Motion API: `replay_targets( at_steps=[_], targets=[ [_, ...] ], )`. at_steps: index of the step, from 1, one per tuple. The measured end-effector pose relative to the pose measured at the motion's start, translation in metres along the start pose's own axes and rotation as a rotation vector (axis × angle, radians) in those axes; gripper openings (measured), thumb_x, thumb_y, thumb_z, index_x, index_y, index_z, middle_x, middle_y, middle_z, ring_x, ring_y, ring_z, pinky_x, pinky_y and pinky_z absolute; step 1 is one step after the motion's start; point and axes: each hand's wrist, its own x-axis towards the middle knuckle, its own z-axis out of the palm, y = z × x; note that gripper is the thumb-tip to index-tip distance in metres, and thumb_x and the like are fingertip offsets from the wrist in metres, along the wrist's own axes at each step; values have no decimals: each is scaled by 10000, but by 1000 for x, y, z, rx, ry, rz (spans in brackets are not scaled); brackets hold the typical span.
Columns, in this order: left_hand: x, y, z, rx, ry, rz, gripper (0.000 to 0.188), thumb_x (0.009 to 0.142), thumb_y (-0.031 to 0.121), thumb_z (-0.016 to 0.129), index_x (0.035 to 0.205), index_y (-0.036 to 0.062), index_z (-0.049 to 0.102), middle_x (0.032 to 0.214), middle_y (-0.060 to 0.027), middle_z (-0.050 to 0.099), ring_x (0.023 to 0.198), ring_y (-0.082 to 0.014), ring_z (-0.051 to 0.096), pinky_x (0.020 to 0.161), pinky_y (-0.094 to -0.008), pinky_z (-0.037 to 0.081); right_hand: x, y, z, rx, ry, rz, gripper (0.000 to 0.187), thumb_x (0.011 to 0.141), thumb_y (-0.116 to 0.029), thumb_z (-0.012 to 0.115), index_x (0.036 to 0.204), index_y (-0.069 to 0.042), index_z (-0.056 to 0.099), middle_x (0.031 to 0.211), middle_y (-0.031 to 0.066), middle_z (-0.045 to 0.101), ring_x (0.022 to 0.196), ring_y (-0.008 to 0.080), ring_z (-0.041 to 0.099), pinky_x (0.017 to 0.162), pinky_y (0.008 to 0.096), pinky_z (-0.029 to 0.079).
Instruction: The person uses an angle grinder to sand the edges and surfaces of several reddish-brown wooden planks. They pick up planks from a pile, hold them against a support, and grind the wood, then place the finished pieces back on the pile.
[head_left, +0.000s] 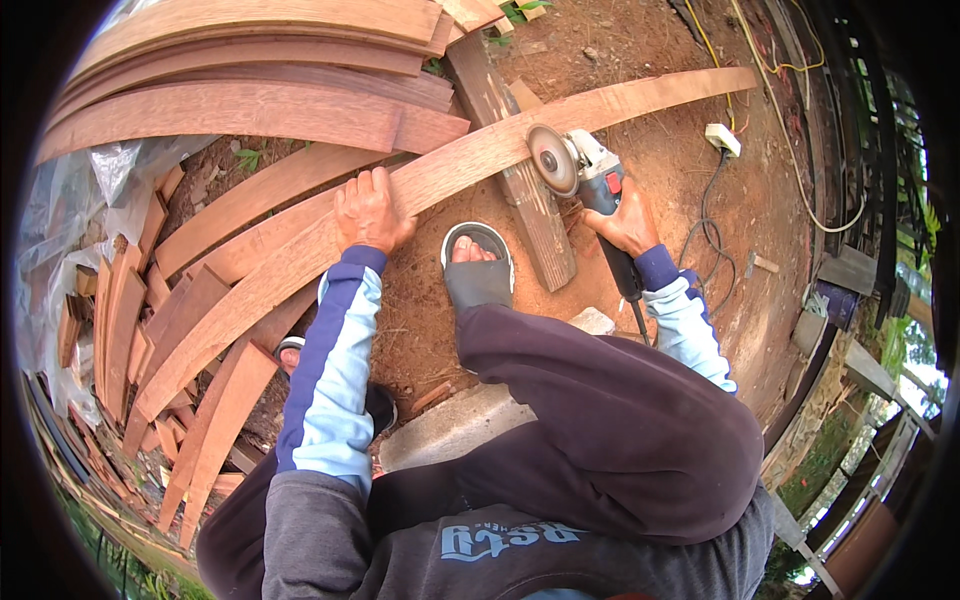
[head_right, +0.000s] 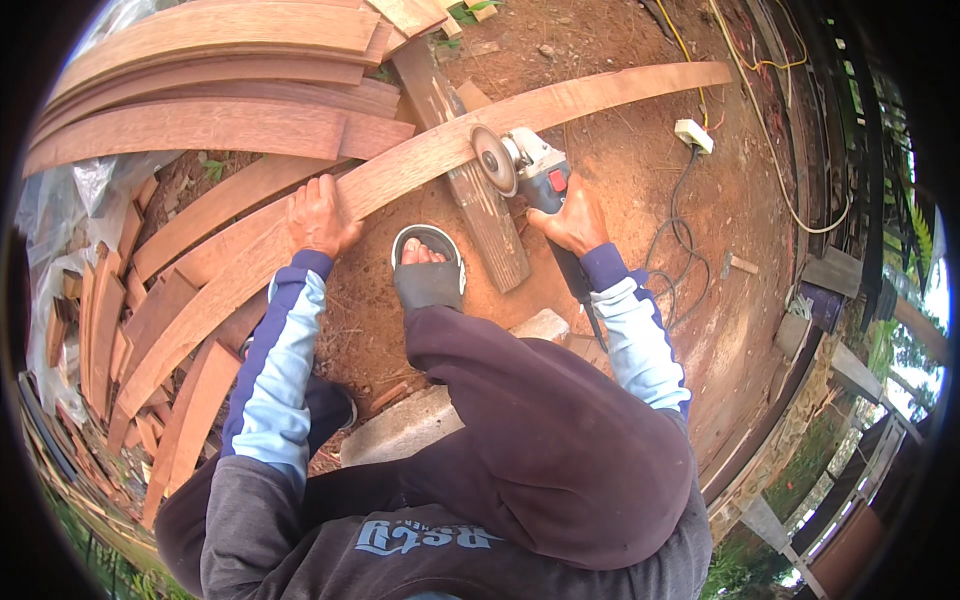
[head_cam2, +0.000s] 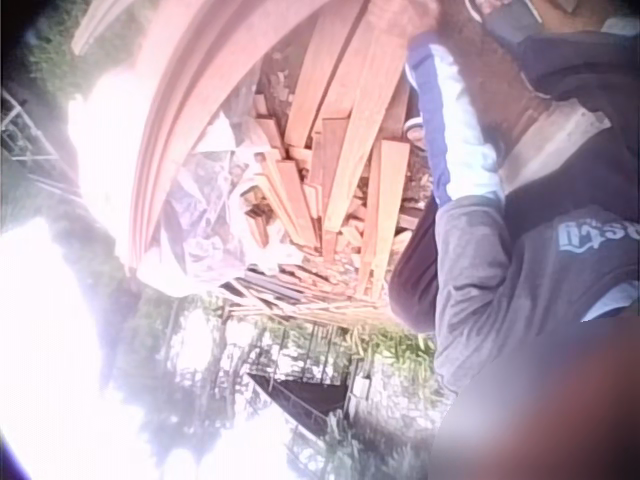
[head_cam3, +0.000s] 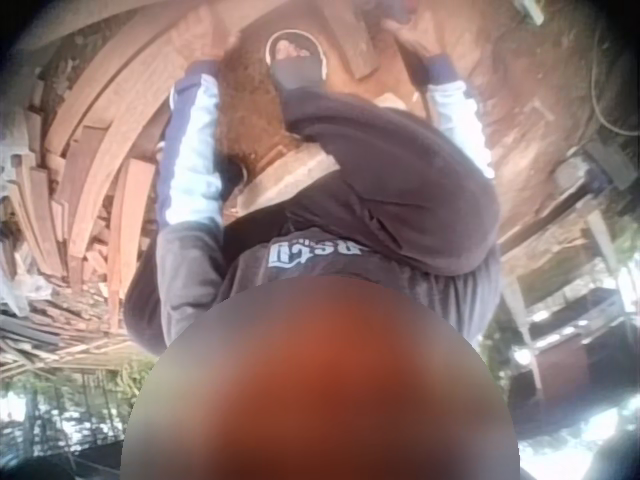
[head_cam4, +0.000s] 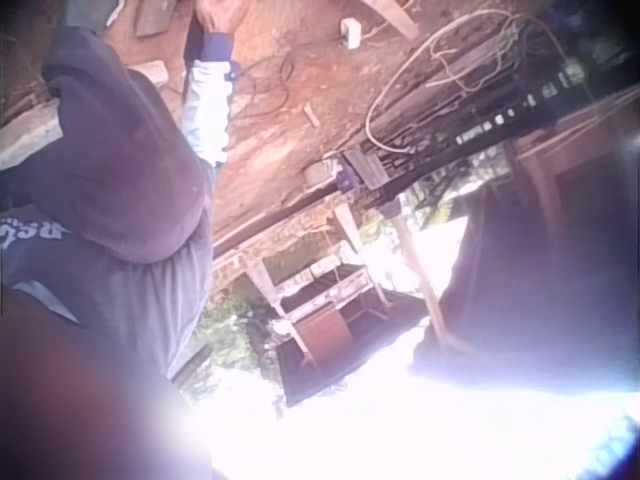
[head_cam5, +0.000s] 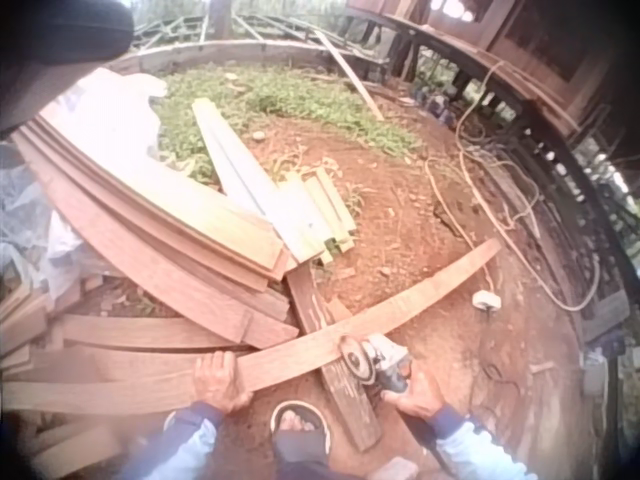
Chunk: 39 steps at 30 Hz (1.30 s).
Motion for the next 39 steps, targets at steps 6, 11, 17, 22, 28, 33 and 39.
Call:
replay_targets(
  at_steps=[6, 11, 17, 22, 28, 33, 39],
  targets=[
    [0, -1, 1, 4, -14, -9, 618, 548, 325, 846, 1020, 81, 531, 960, -109, 577, 946, -287, 586, 837, -416, 433, 0, -3, -1, 12, -4, 8, 650, 621, -320, 766, 1049, 120, 554, 899, 302, 658, 853, 420, 667, 780, 444, 529],
    [0, 1, -1, 5, -14, -10, 623, 549, 330, 851, 1021, 79, 531, 963, -108, 578, 949, -284, 585, 835, -412, 432, 0, 0, 1, -13, 0, -4, 662, 619, -322, 772, 1051, 129, 552, 898, 307, 656, 855, 419, 668, 779, 443, 529],
    [0, 1, -4, 1, -28, -12, 622, 547, 321, 849, 1022, 81, 527, 967, -112, 581, 954, -288, 584, 837, -412, 433, 1, -5, 0, -2, 7, -4, 657, 614, -321, 776, 1028, 139, 554, 888, 306, 656, 846, 416, 670, 771, 441, 531],
    [0, 2, -4, -7, -55, -39, 623, 543, 298, 843, 1028, 84, 515, 983, -125, 586, 971, -306, 581, 858, -425, 433, 3, -1, 1, -2, 2, 8, 629, 608, -324, 778, 984, 132, 562, 878, 311, 654, 830, 411, 673, 753, 436, 536],
    [1, 3, -4, -13, -50, -38, 628, 538, 301, 842, 1031, 87, 517, 979, -124, 586, 970, -305, 582, 856, -424, 432, 4, 2, 3, -5, 5, 19, 615, 614, -323, 776, 969, 130, 559, 863, 306, 655, 814, 410, 674, 746, 439, 536],
    [0, 1, -2, 14, -33, -23, 645, 530, 324, 856, 1034, 84, 532, 957, -109, 583, 939, -285, 588, 827, -411, 431, 5, -7, -1, 17, -12, 34, 599, 618, -317, 775, 968, 120, 561, 862, 301, 656, 814, 406, 675, 745, 436, 535],
    [0, 2, -4, 15, -35, -17, 644, 538, 332, 858, 1039, 81, 539, 951, -107, 582, 933, -278, 590, 817, -408, 430, 6, -7, -1, 10, -14, 46, 596, 618, -315, 778, 970, 116, 561, 870, 296, 657, 819, 398, 676, 746, 433, 534]
  ],
)
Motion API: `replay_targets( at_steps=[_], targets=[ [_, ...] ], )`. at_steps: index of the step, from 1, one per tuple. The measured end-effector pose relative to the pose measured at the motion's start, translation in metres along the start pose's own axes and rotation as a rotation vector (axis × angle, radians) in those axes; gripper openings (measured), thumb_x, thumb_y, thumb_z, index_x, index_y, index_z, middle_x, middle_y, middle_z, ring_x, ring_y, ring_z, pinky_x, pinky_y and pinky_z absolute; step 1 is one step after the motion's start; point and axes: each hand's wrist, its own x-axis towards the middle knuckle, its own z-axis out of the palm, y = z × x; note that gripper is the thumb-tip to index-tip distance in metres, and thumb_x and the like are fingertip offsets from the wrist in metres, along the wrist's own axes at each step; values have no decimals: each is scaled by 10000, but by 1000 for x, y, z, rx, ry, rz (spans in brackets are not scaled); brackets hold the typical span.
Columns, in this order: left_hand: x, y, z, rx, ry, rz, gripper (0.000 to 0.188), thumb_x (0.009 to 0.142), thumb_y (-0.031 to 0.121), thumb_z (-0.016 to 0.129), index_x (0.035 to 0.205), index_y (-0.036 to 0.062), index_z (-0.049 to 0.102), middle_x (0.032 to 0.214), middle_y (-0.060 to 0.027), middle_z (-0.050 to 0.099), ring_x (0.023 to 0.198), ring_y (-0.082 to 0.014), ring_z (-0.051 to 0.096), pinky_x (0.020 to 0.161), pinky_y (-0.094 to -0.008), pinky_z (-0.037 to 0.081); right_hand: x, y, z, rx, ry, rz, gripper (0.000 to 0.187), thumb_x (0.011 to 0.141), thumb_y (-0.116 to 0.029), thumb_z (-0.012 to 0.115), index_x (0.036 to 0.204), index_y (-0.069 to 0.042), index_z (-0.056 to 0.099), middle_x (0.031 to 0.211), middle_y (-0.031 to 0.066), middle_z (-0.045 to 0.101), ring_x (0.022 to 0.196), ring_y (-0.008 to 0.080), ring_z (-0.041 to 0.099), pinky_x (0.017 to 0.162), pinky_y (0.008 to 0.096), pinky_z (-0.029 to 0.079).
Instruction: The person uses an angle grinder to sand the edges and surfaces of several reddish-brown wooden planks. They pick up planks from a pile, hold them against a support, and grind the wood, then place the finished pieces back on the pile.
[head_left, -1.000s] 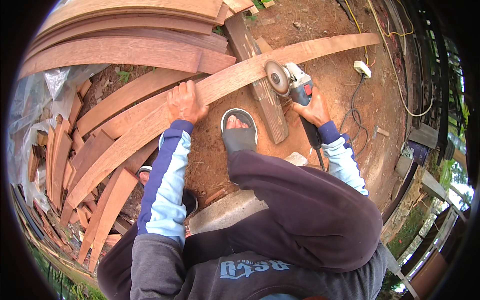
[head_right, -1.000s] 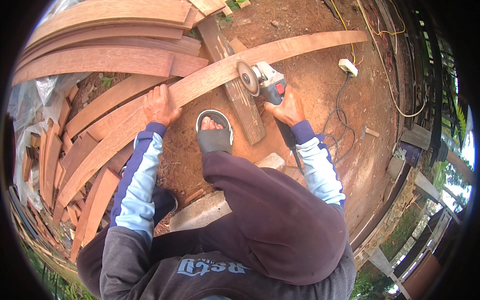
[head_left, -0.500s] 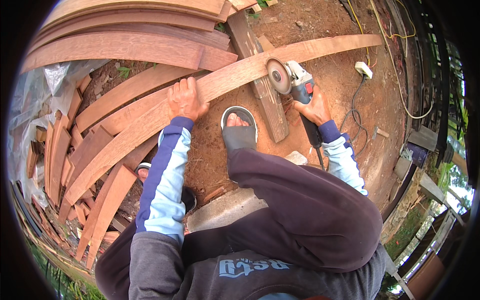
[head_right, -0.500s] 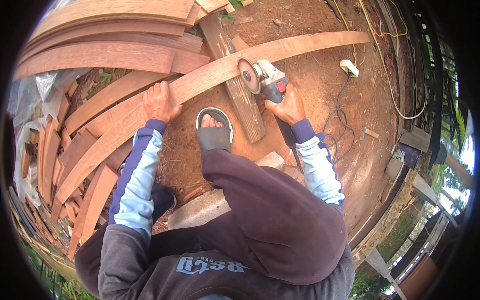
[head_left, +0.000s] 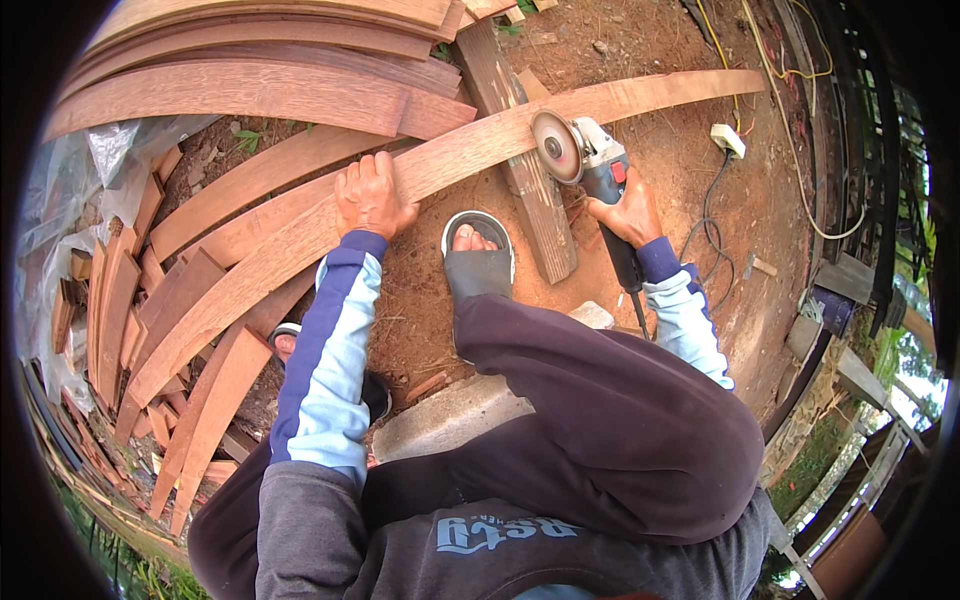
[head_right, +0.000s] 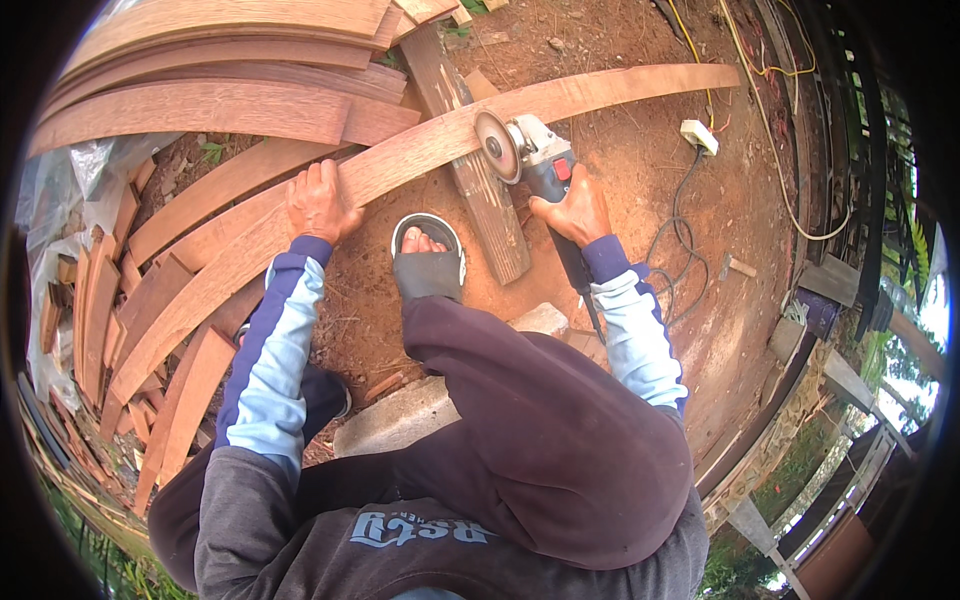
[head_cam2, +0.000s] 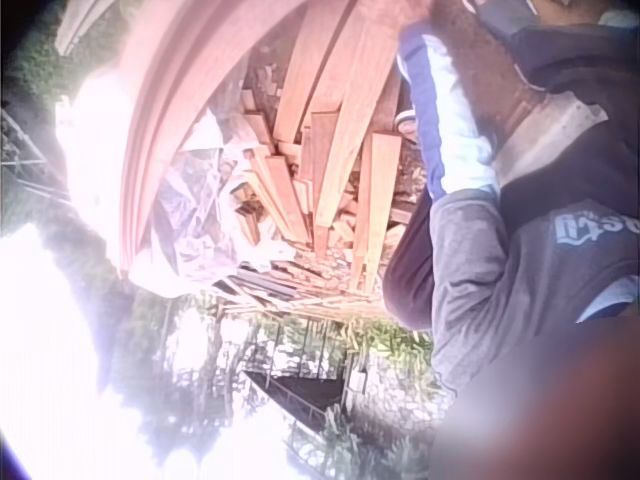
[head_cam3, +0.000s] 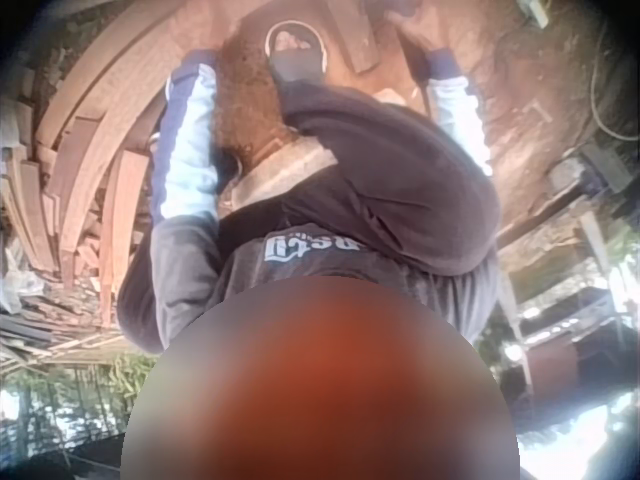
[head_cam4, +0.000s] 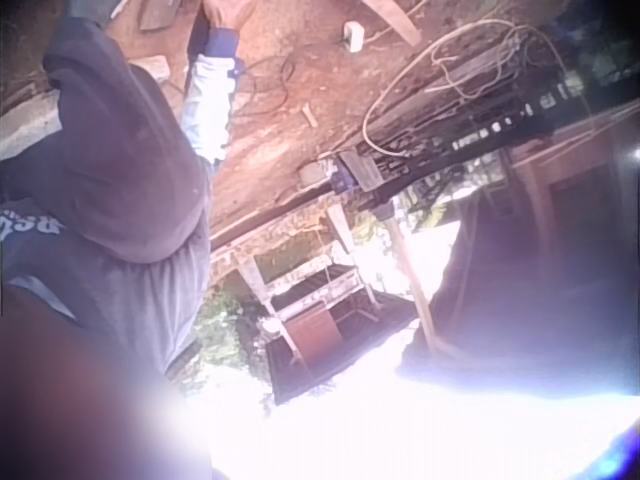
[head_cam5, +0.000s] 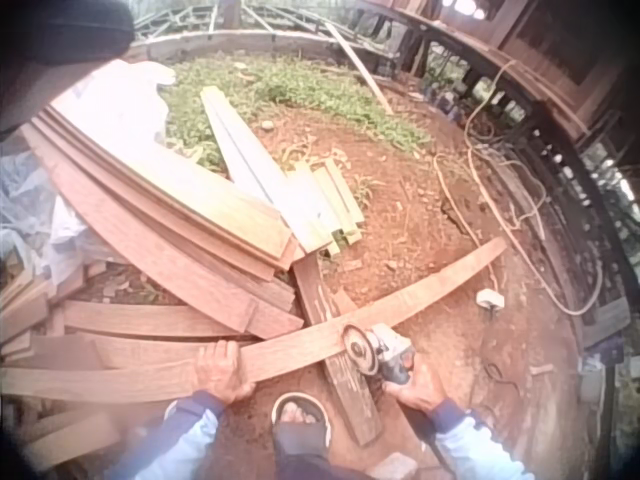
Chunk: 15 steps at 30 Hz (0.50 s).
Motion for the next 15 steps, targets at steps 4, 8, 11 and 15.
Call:
replay_targets(
  at_steps=[4, 8, 11, 15],
  targets=[
    [1, 1, -2, -20, -35, -17, 632, 546, 307, 842, 1041, 77, 522, 981, -128, 584, 965, -305, 585, 852, -424, 433, 1, 0, 0, -23, 2, 6, 601, 619, -312, 777, 979, 118, 561, 873, 297, 656, 821, 399, 675, 746, 436, 533],
    [1, 1, -1, -23, -34, -15, 628, 549, 306, 839, 1040, 74, 524, 981, -129, 583, 964, -307, 584, 852, -424, 432, 1, -1, 1, -18, 1, 4, 606, 620, -311, 777, 985, 120, 560, 874, 299, 655, 820, 400, 674, 743, 435, 534],
    [1, 0, -1, -20, -46, -19, 628, 553, 311, 835, 1045, 73, 525, 988, -127, 578, 974, -305, 580, 857, -422, 429, 1, -2, 0, -10, -3, -2, 604, 621, -306, 777, 987, 123, 558, 875, 302, 654, 817, 402, 674, 741, 435, 535],
    [1, 0, -2, -13, -64, -21, 631, 557, 318, 832, 1051, 71, 526, 998, -124, 571, 988, -300, 573, 863, -419, 425, 2, -4, -1, -4, 1, -15, 598, 625, -296, 776, 986, 127, 555, 872, 305, 654, 813, 406, 674, 737, 436, 536]
  ],
)
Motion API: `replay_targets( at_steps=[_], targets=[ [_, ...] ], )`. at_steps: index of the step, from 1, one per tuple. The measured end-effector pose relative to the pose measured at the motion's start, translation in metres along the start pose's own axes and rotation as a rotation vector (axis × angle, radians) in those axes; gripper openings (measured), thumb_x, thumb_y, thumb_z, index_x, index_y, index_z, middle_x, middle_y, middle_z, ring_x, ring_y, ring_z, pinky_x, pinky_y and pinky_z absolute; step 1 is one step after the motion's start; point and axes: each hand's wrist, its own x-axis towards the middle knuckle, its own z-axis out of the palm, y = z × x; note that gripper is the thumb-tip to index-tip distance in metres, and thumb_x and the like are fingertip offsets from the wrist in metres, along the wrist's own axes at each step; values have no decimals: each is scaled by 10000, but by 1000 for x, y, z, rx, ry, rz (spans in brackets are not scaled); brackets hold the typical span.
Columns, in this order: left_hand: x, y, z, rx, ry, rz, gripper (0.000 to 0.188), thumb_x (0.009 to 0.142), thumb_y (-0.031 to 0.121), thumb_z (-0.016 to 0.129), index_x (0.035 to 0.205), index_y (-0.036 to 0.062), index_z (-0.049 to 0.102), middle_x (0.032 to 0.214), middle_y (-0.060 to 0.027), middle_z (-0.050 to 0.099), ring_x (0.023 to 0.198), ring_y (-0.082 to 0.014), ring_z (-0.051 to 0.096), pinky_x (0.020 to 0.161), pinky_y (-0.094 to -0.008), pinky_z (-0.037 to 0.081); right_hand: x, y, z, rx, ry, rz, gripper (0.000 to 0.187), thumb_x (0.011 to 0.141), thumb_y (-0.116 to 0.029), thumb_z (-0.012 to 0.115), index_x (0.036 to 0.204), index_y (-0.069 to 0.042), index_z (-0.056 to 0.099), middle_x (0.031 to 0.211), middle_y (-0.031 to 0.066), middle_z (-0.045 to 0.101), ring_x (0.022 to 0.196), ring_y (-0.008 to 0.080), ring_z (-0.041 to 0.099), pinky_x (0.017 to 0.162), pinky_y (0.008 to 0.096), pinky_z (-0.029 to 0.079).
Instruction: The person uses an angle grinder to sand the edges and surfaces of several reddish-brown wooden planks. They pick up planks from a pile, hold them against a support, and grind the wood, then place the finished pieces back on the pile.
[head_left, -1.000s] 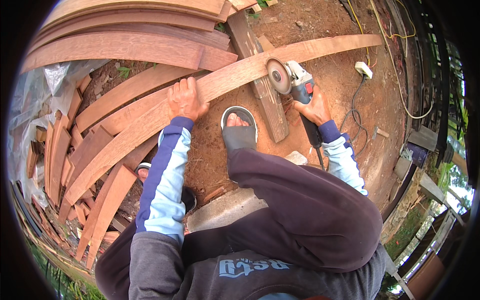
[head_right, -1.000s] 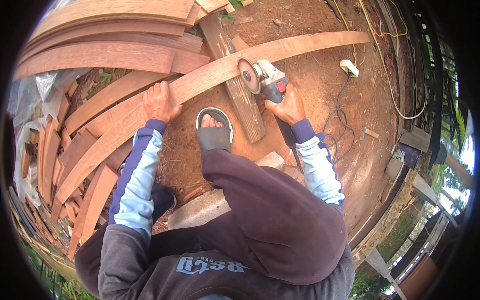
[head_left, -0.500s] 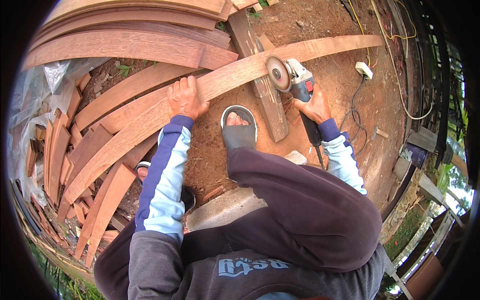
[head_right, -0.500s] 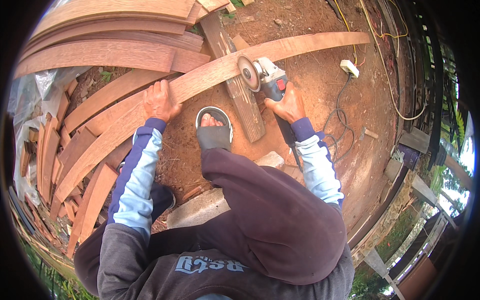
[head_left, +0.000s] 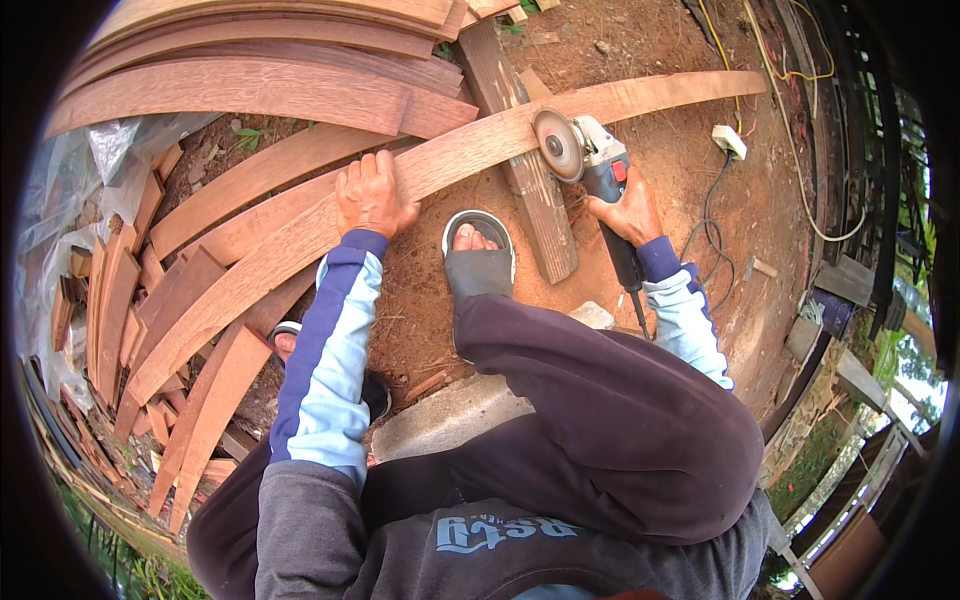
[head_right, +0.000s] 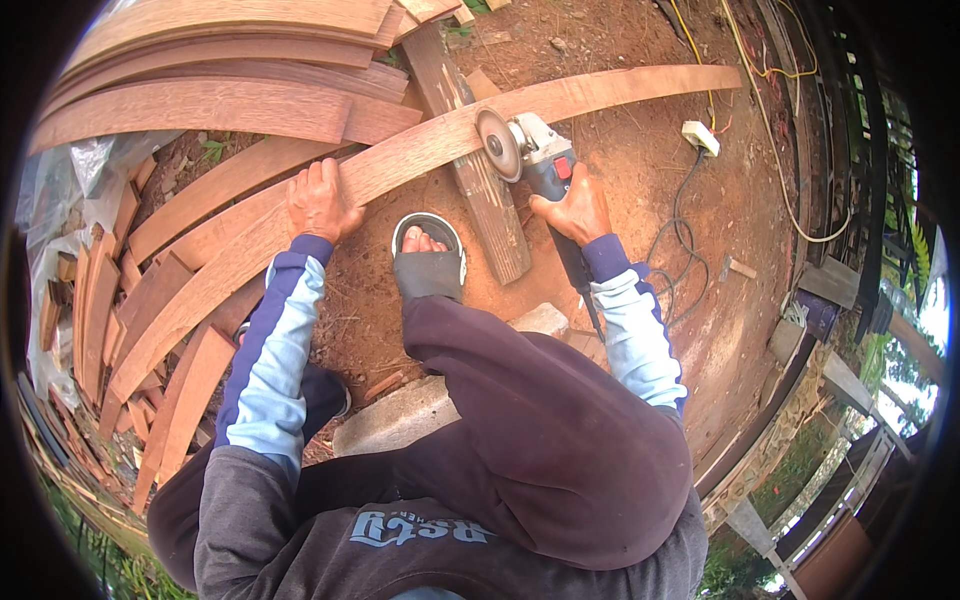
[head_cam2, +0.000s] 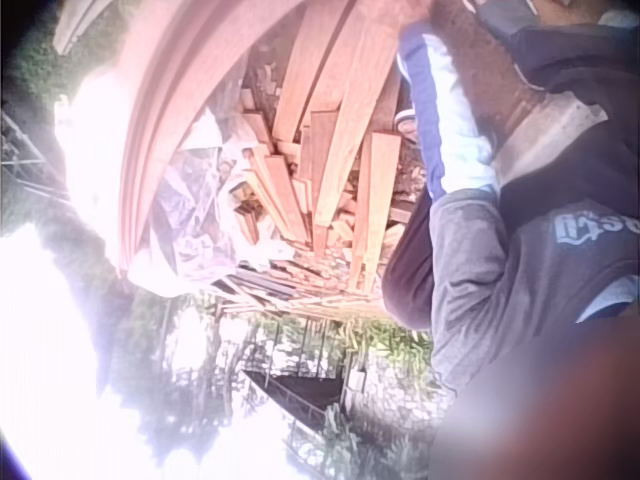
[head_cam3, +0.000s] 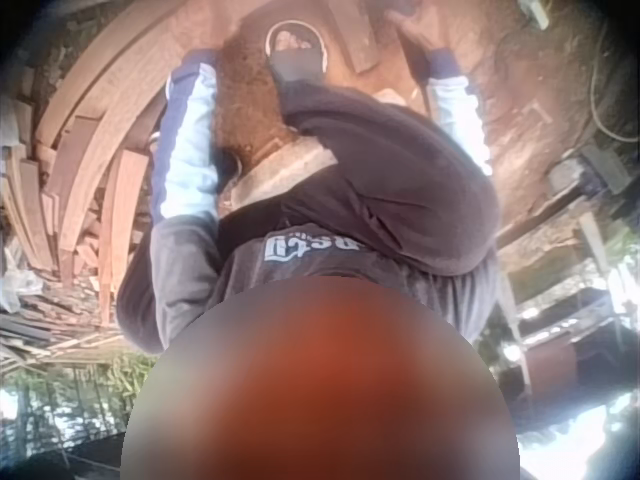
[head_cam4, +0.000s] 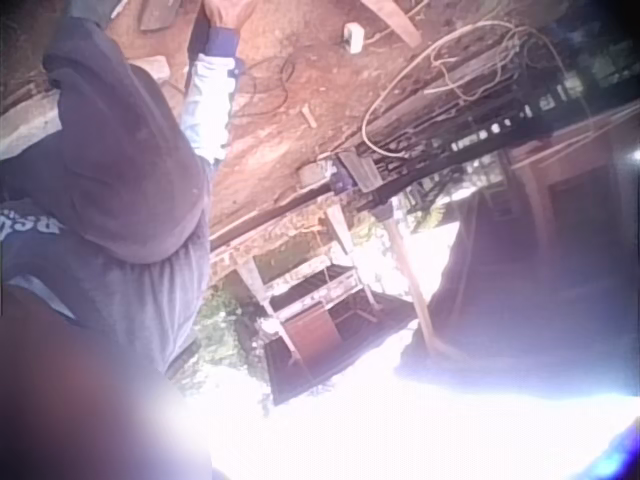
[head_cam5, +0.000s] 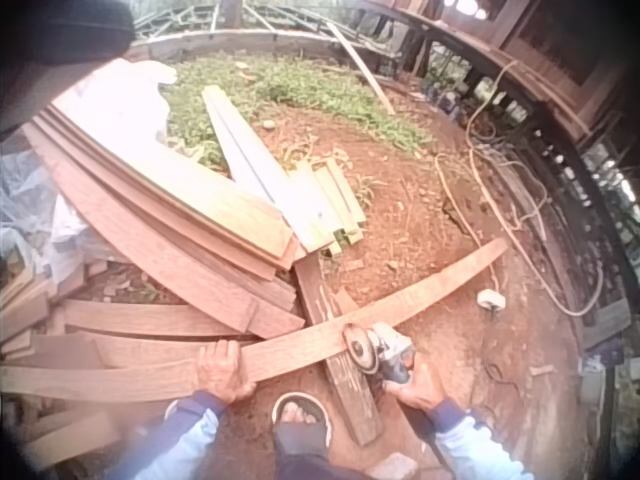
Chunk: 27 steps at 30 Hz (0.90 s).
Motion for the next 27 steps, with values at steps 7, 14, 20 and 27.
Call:
replay_targets(
  at_steps=[7, 14, 20, 27],
  targets=[
    [0, 0, 2, -8, 22, 1, 640, 548, 325, 839, 1050, 73, 533, 994, -120, 575, 975, -298, 579, 857, -420, 427, 1, -1, 1, -1, 5, 6, 596, 624, -294, 780, 979, 127, 552, 877, 310, 653, 819, 408, 674, 739, 436, 535],
    [0, 0, 1, -11, 25, -2, 651, 538, 321, 847, 1052, 72, 534, 991, -120, 579, 971, -298, 581, 858, -422, 429, 2, 1, 2, -3, 7, -4, 593, 625, -294, 779, 975, 126, 550, 879, 310, 652, 826, 411, 673, 749, 437, 534],
    [0, 1, -1, -14, 16, -3, 631, 544, 310, 839, 1042, 73, 532, 987, -120, 580, 970, -300, 580, 859, -423, 429, 5, 5, 3, 0, -5, -15, 600, 623, -302, 777, 976, 125, 548, 876, 311, 653, 823, 415, 673, 745, 437, 535],
    [0, 1, 0, -16, 19, -4, 624, 548, 305, 842, 1038, 73, 532, 982, -122, 580, 966, -300, 581, 852, -421, 428, 8, 6, 5, -7, 11, -33, 599, 623, -297, 776, 970, 133, 545, 867, 310, 654, 814, 413, 677, 734, 432, 539]
  ],
)
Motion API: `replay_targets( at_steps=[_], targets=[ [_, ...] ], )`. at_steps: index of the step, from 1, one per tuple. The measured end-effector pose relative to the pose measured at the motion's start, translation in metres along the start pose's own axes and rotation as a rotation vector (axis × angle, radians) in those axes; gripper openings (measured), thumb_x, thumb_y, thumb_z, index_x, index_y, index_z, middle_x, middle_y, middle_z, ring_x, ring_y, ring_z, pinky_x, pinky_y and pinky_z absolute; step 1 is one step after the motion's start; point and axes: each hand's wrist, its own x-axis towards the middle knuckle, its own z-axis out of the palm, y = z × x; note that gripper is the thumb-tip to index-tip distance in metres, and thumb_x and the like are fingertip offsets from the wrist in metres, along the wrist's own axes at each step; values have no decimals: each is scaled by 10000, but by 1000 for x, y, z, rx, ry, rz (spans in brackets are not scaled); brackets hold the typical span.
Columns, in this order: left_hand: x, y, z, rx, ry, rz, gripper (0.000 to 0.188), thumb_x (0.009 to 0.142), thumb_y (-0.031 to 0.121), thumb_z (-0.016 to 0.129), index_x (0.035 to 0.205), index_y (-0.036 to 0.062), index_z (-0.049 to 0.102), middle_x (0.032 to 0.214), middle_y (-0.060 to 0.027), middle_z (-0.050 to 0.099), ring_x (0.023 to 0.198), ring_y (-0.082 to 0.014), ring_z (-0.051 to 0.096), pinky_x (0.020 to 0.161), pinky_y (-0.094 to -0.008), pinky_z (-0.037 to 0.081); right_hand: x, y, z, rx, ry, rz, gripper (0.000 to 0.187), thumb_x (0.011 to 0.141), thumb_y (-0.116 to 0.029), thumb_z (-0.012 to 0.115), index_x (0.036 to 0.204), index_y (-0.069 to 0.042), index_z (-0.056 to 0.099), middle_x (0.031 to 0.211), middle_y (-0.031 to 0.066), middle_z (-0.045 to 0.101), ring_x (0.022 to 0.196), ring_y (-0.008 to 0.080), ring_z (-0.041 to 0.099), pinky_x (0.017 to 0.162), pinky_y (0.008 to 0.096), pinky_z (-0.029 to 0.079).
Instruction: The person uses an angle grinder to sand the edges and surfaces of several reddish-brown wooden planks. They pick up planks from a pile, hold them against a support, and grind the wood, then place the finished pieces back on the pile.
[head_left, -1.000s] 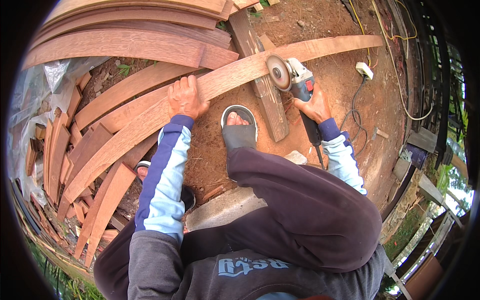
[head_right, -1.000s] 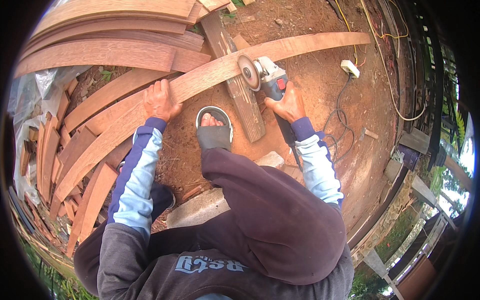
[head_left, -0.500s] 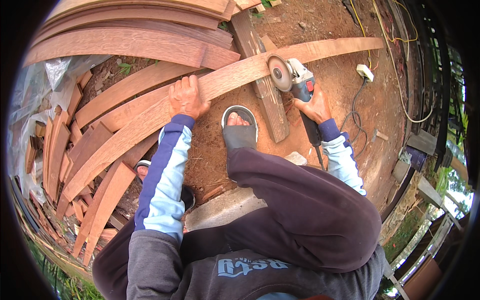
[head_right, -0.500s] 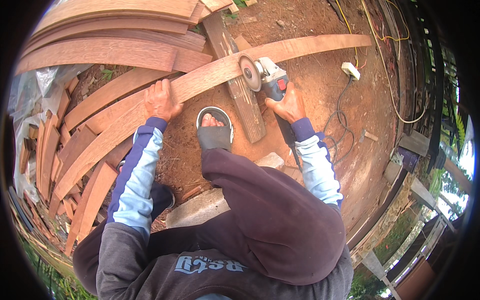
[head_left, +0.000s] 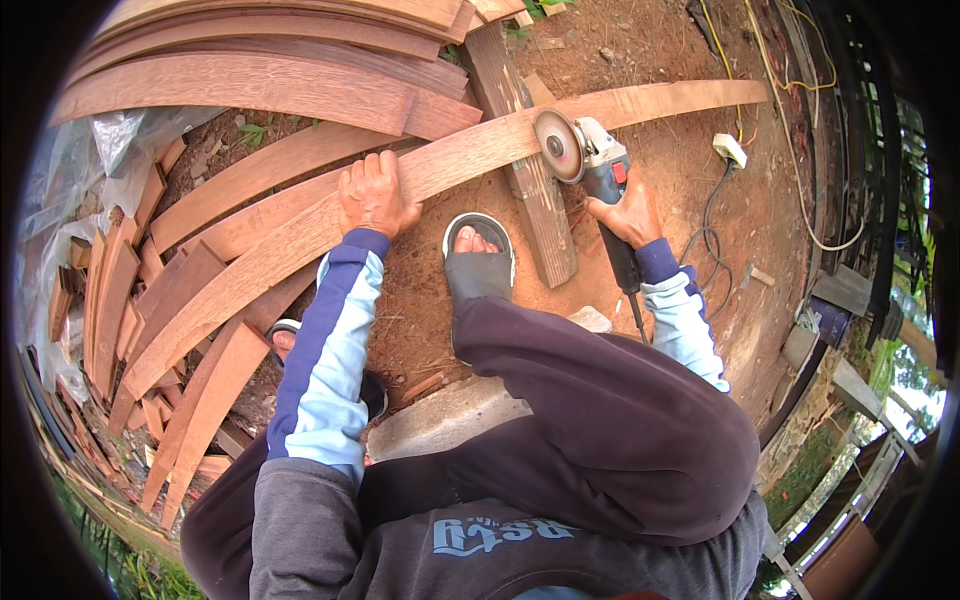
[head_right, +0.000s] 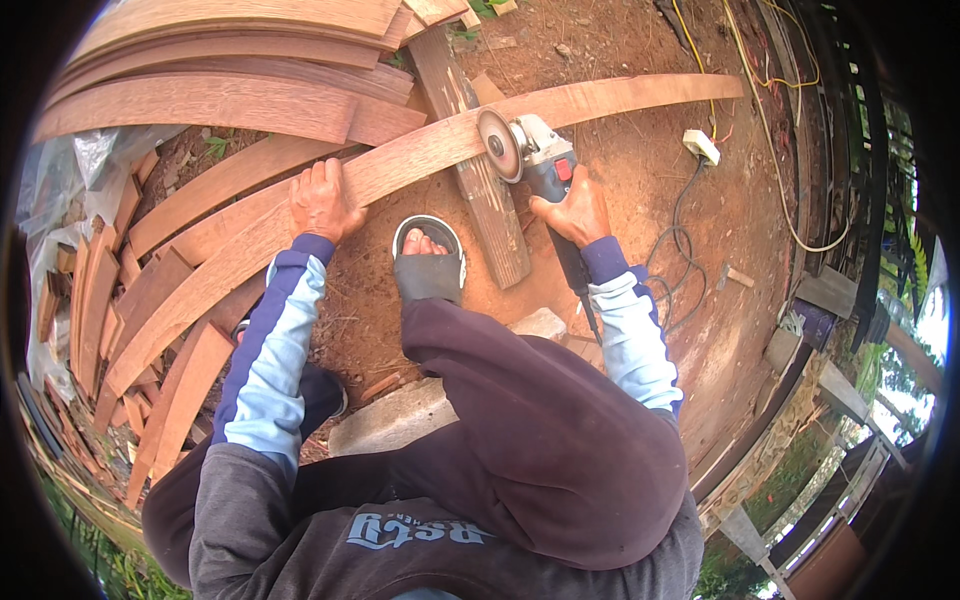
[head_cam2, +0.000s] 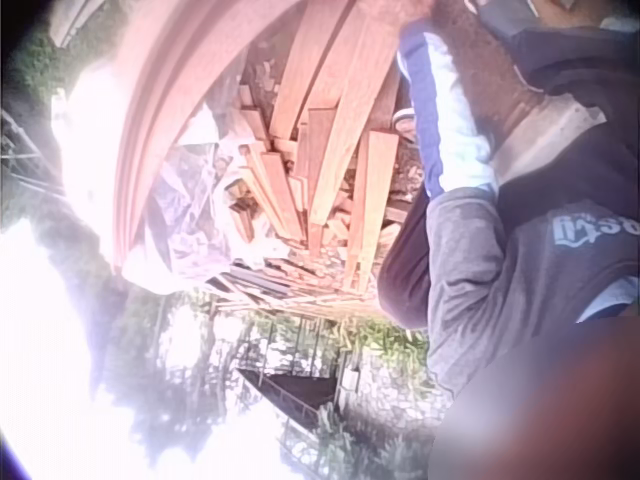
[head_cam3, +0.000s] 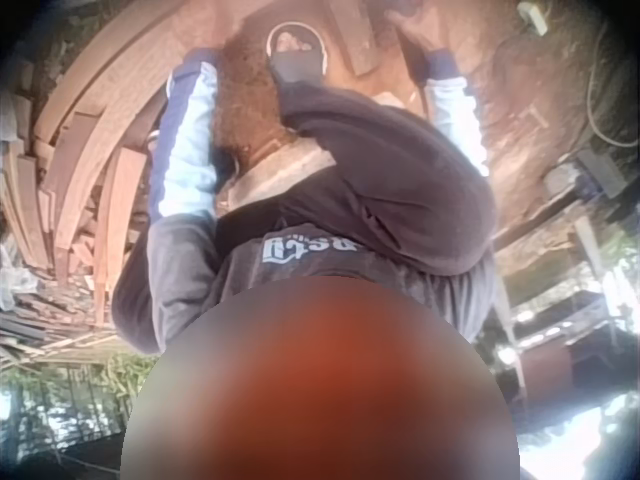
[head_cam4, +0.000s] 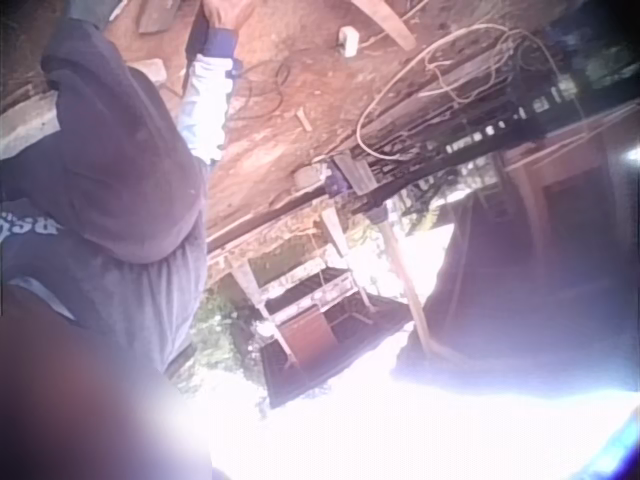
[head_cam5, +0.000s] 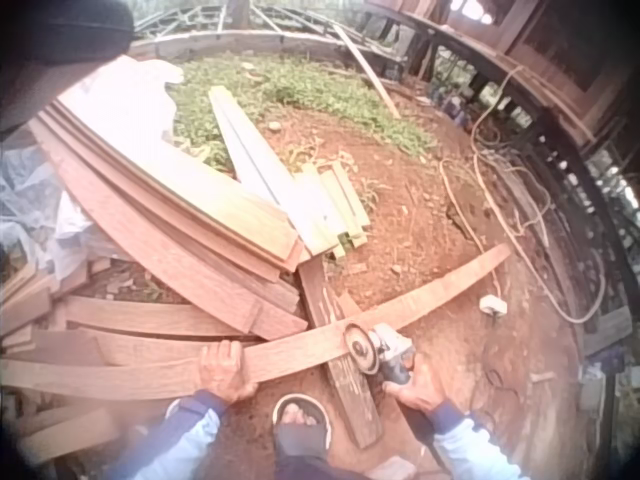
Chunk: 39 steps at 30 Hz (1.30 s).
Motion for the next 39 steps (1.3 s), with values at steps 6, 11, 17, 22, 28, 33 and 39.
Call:
replay_targets(
  at_steps=[6, 11, 17, 22, 28, 33, 39],
  targets=[
    [0, 0, 0, 3, 9, -1, 626, 548, 308, 847, 1035, 73, 533, 980, -119, 582, 963, -299, 584, 852, -420, 429, 1, 1, 0, 16, 2, -19, 592, 624, -292, 776, 960, 135, 543, 864, 310, 654, 809, 409, 679, 726, 429, 541],
    [0, 1, 0, 6, 1, -6, 629, 544, 311, 849, 1034, 74, 534, 976, -115, 582, 961, -298, 585, 851, -419, 430, 1, 1, 1, 13, 23, -45, 598, 625, -295, 776, 964, 138, 542, 867, 312, 653, 813, 409, 679, 727, 429, 541],
    [0, 0, 0, 0, -3, -7, 637, 541, 308, 849, 1041, 73, 532, 972, -116, 581, 961, -297, 582, 851, -422, 430, 1, -2, 0, 7, 0, -8, 601, 625, -289, 776, 975, 139, 541, 869, 313, 653, 814, 413, 678, 728, 431, 542],
    [0, 1, -1, -3, 7, 2, 621, 546, 299, 842, 1035, 73, 533, 964, -117, 579, 959, -300, 580, 849, -425, 430, 2, -5, -2, 5, -2, -20, 600, 624, -283, 776, 978, 140, 540, 874, 313, 653, 814, 416, 676, 728, 433, 542],
    [0, 0, -1, 1, 4, 1, 618, 550, 300, 839, 1036, 72, 533, 968, -119, 582, 958, -301, 580, 856, -427, 429, 4, -5, -2, 8, -12, -4, 597, 624, -282, 773, 980, 140, 542, 877, 310, 654, 816, 412, 676, 733, 431, 541],
    [0, 0, 0, 3, 5, 0, 621, 544, 296, 841, 1036, 72, 533, 969, -121, 585, 955, -303, 580, 857, -427, 429, 2, -14, -6, -7, -17, 23, 595, 625, -284, 771, 977, 141, 547, 872, 308, 655, 818, 407, 678, 738, 426, 541],
    [0, 0, 0, 1, 11, -1, 629, 540, 297, 843, 1041, 73, 535, 968, -121, 586, 957, -302, 580, 852, -426, 429, 4, -14, -6, -10, -14, 19, 599, 625, -293, 769, 979, 138, 551, 870, 308, 654, 819, 412, 676, 738, 430, 539]
  ],
)
